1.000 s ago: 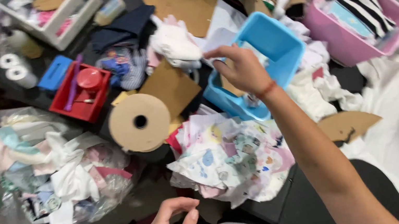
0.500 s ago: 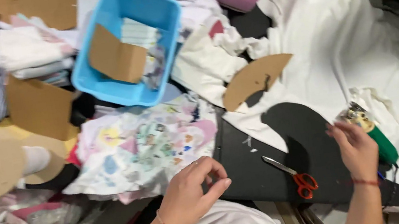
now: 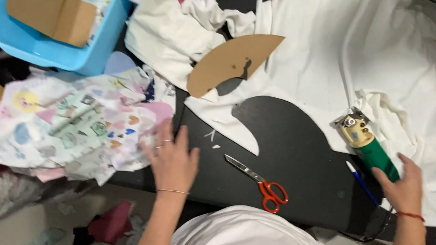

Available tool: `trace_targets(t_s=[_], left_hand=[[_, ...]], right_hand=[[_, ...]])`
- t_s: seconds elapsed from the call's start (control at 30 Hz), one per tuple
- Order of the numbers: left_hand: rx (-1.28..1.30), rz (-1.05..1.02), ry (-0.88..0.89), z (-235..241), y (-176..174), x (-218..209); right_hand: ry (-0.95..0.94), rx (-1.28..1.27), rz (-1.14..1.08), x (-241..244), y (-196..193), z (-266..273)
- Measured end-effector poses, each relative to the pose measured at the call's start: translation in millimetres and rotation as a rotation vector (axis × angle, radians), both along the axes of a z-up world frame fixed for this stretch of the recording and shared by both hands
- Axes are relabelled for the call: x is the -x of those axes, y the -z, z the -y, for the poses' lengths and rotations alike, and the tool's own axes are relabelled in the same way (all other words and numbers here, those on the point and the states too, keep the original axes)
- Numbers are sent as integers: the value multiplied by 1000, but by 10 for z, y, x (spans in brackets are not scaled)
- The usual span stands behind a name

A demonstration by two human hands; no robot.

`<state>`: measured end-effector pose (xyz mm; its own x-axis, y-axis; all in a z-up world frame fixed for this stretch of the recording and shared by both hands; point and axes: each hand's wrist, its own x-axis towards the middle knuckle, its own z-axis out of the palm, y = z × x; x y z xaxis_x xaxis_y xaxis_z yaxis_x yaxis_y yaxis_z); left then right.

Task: Tracing a pattern onto fabric and cutting it out using a rotary cutter and scissors

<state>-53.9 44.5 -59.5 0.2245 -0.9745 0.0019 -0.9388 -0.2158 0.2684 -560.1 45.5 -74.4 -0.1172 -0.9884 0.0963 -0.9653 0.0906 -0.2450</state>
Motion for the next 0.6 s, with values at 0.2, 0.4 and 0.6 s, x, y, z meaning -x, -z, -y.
trace_targets(t_s=[0.2,0.4,0.6], left_hand=[[-17,31,-85,-356,262,-56],[190,29,-30,-175,144,-218],[116,140,45,21,235,-391]], right_hand=[[-3,-265,66,-398,-101,444],[58,-82,-236,-439,19,294],[70,-125,-35,-987,-449,-192]])
